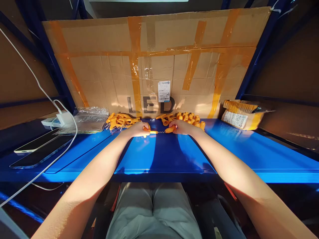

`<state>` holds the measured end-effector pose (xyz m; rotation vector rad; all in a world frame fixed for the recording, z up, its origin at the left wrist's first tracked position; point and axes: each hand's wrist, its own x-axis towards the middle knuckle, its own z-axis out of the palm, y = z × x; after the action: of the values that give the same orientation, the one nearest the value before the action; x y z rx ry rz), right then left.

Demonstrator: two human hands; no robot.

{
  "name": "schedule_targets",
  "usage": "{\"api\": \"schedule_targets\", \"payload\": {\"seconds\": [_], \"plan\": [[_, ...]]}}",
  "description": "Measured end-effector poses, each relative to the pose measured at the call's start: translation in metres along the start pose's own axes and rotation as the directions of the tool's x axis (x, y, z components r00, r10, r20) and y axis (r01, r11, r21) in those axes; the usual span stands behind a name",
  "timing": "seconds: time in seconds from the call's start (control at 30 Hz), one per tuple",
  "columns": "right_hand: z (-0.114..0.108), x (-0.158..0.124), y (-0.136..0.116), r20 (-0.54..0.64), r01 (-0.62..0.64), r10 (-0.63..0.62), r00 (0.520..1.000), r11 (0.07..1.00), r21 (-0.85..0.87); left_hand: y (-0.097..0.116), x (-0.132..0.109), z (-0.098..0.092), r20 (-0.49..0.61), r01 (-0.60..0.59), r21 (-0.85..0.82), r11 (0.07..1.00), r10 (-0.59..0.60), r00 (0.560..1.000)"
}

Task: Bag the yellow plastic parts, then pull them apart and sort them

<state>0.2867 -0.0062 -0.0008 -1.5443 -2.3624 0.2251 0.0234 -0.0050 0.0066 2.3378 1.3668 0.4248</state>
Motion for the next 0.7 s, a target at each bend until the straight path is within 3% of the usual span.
{"api": "schedule_targets", "payload": {"seconds": [0.53,0.7], "plan": [[-0.0015,0.002,0.0066,0.025,-0.053,0.052,0.998,0.998,0.043,-0.0058,0.0055,0.0011,-0.08,-0.002,0.028,1.0,0.005,0.997],[0.0028,0.0049,0.0034,-0.017,0.041,-0.039,0.999,0.99,0.135,-0.0046,0.0083,0.0057,-0.078,-0.031,0.013,0.999,0.032,0.996]]}}
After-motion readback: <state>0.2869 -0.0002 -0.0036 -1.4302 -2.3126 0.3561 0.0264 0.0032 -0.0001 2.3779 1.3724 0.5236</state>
